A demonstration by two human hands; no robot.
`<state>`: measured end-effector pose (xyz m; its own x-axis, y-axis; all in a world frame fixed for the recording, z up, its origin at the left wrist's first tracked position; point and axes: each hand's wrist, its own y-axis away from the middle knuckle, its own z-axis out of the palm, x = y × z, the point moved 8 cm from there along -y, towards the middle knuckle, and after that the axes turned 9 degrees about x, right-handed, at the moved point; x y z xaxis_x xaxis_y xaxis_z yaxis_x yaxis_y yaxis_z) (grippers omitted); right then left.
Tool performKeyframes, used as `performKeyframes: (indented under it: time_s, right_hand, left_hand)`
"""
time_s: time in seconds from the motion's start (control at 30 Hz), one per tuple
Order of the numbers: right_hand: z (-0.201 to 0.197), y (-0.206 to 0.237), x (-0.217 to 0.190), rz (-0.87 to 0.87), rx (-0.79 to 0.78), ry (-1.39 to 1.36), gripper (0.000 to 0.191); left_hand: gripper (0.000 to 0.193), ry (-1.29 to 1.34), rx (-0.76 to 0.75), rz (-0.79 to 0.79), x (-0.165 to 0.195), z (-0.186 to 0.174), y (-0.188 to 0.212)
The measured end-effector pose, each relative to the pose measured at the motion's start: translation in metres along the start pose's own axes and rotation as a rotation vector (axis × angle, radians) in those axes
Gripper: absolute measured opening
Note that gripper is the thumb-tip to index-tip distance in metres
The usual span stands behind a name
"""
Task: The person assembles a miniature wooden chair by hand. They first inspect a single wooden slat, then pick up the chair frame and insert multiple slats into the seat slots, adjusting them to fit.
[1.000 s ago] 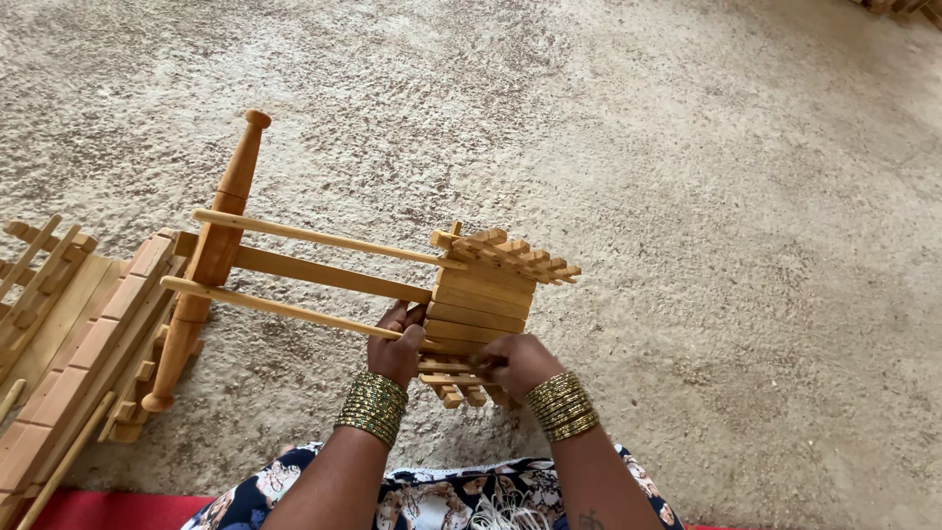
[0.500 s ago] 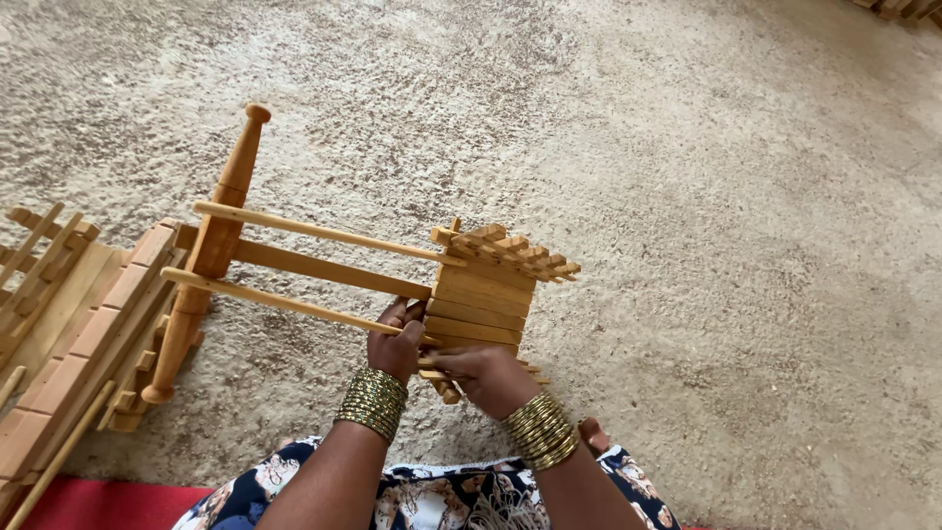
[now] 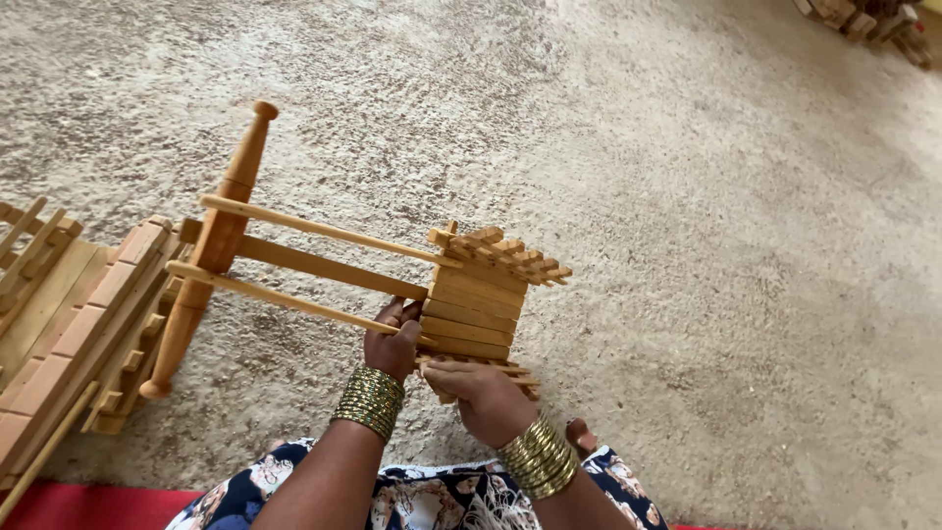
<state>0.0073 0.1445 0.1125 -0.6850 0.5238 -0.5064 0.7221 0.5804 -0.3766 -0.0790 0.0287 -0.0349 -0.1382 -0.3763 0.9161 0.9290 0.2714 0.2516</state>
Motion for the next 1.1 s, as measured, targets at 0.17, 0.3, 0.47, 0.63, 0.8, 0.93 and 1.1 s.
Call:
performKeyframes:
  time_s: [0.17,0.3,0.47,0.63,0.8,0.93,1.1]
  right_hand:
    - [0.007,0.067,0.096,1.215,-0.011,-0.448,0.03]
    - [-0.022,0.075,0.109,0.995,-0.093,-0.046,0.035]
    - [0.008,0.06,0.074,0.823,-0.099,0.106,0.039]
    - [0.017,0.026,0.019,0.384,-0.056,0.192,0.049]
    - [-0.01,0.069,0.072,1.231,-0.146,-0.191,0.035]
    - [-0.014,0.07,0.082,1.35,-0.17,-0.269,0.033]
    - [-0.006,0.019,0.028,0.469,-0.203,-0.133,0.058]
  left_hand:
    - [0.063,-0.065,0.001,0.021,0.01,0.002,0.002]
    - [0.064,-0.086,-0.013,0.019,0.013,0.008,0.005]
    - [0.058,-0.181,0.011,-0.008,0.006,0.006,0.002]
    - [0.059,-0.023,0.011,0.013,0.002,0.0,-0.004]
    - [0.055,-0.03,0.102,-0.061,-0.013,-0.012,-0.012]
    - [0.052,-0.021,0.128,-0.078,-0.017,-0.015,-0.014]
    - [0.055,-0.003,0.095,-0.027,-0.009,-0.014,-0.011]
